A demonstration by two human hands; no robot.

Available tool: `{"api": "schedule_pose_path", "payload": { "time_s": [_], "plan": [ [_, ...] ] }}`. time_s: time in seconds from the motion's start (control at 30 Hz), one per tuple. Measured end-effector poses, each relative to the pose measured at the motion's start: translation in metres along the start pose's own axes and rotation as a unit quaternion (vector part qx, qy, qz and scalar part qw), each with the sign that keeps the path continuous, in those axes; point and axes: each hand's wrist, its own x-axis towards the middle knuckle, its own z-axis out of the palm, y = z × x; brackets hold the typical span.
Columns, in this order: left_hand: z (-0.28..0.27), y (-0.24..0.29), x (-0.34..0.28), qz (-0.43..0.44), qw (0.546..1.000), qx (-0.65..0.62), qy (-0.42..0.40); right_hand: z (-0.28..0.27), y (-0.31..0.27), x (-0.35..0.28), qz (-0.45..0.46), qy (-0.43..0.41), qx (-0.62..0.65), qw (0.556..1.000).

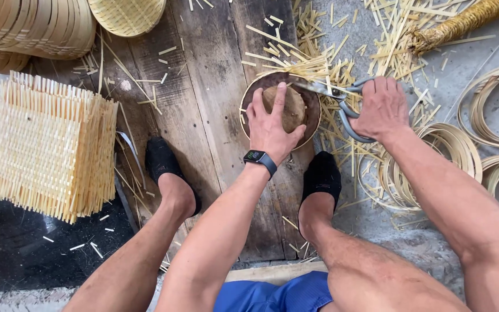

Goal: Assembling a circular bamboo steamer base by weaving strips into a frame and trimming excess with scissors.

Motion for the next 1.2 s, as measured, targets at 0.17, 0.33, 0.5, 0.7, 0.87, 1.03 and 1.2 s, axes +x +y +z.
{"api": "schedule_pose_path", "payload": {
  "time_s": [0.17, 0.33, 0.5, 0.7, 0.87, 1.03, 1.2],
  "plan": [
    [0.002, -0.001, -0.002, 0.002, 1.0, 0.013, 0.009, -0.013, -0.015, 0.0, -0.023, 0.089, -0.042, 0.995],
    [-0.008, -0.003, 0.004, 0.016, 0.999, 0.025, -0.015, 0.014, 0.026, -0.005, 0.048, -0.147, -0.038, 0.987],
    [-0.012, -0.006, 0.009, 0.047, 0.998, 0.032, -0.033, -0.013, 0.001, 0.007, -0.017, -0.003, -0.045, 0.999],
    [-0.025, -0.01, 0.018, 0.068, 0.992, 0.041, -0.097, -0.014, 0.007, 0.018, 0.014, -0.136, -0.032, 0.99],
    [-0.033, -0.011, 0.02, 0.094, 0.986, 0.045, -0.131, -0.006, 0.037, 0.004, 0.057, -0.146, 0.013, 0.988],
    [-0.039, -0.01, 0.028, 0.142, 0.969, 0.063, -0.191, -0.01, 0.003, 0.022, -0.077, 0.005, -0.096, 0.992],
    [-0.041, -0.018, 0.032, 0.185, 0.952, 0.097, -0.224, -0.047, -0.015, 0.043, 0.052, -0.292, -0.031, 0.955]
  ]
}}
